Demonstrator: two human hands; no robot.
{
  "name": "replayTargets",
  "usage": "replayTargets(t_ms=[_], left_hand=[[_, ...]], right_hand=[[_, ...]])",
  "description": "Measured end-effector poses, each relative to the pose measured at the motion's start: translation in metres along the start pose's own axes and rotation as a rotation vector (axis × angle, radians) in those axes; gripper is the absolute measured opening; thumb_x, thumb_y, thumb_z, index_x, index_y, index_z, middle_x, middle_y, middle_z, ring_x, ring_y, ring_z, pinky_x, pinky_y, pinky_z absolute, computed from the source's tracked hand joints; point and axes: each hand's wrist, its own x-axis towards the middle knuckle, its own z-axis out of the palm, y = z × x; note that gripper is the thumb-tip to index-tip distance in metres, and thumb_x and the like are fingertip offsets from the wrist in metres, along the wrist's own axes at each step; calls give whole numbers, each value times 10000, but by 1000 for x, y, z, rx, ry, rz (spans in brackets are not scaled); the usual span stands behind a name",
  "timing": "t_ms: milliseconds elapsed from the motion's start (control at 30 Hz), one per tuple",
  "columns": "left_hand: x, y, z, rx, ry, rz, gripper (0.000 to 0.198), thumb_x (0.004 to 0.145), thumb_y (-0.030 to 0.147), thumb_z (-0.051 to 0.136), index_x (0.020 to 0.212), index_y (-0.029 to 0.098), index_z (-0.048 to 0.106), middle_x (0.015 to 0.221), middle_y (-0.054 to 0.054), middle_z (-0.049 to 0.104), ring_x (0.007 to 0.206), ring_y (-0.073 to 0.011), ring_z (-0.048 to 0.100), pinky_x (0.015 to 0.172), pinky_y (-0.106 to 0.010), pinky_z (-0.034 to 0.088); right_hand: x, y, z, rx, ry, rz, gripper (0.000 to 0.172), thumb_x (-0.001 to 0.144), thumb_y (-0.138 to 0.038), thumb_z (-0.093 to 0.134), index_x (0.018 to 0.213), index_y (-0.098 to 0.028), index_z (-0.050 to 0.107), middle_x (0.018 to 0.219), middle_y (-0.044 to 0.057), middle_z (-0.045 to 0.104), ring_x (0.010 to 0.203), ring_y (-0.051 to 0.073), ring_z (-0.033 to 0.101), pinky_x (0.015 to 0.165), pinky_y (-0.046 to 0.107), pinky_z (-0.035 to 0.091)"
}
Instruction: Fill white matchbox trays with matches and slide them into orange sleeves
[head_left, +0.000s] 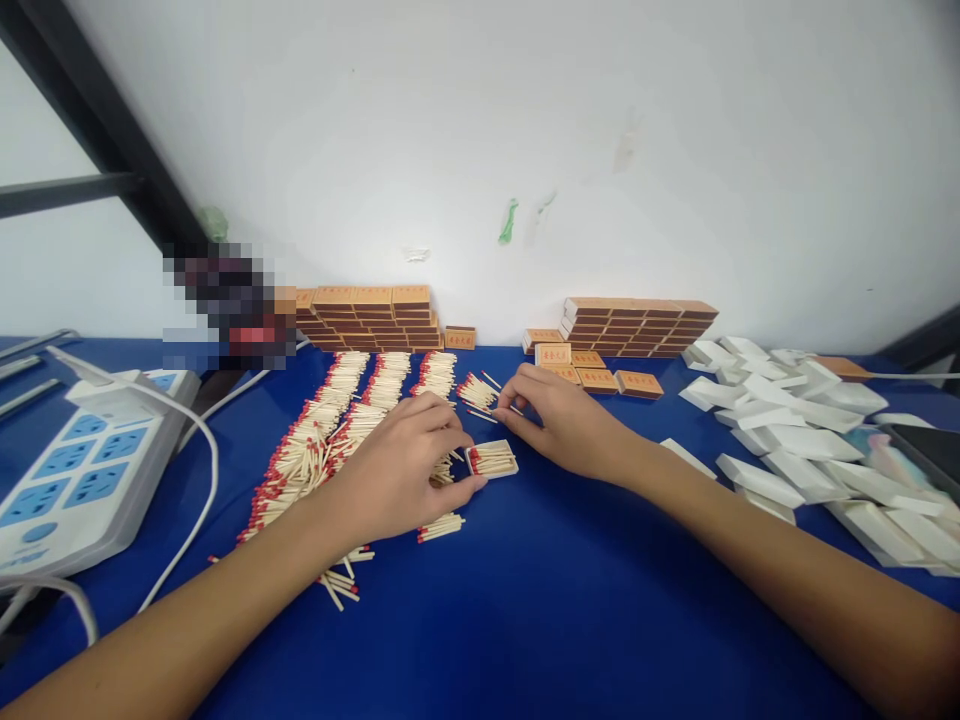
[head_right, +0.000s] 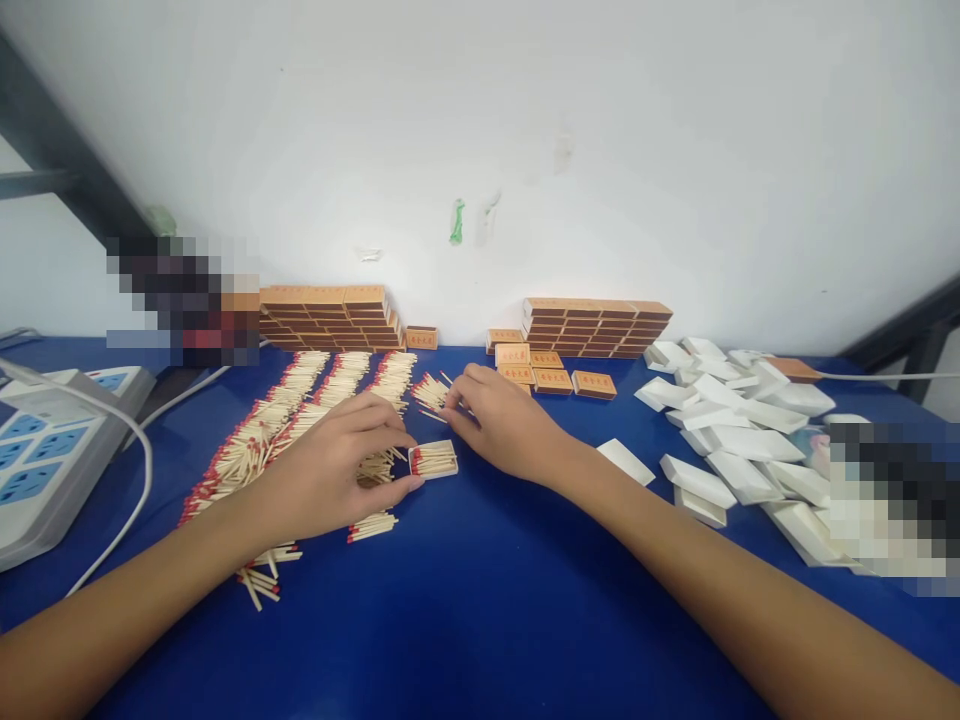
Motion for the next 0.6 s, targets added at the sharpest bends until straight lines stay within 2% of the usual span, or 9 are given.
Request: replayTargets(t_ms=[200,433,600], left_hand=[[1,1,-1,1,-13,-5,193,950,368,748,1017,189,778,941,-80,705,1011,-280,624,938,-471,536],[1,0,-1,-6,-13,-8,181,950,363,747,1023,198,770,957,-76,705,1021,-275,629,945,-471,538],[1,1,-1,-8,-24,-16,194,950,375,747,1023,196,773,949,-76,708,1022,-278,632,951,-474,538]], right_hand=[[6,-7,15,64,-2,45,105,1009,-228,649,907,-206,641,889,30,588,826,190,562,708,316,424],[10,-2,17,125,-3,12,138,998,-230,680,865,-207,650,840,20,582,834,193,556,715,311,424],[9,0,17,97,1,9,81,985,-241,712,922,-211,670,879,27,597,862,203,568,741,319,430]])
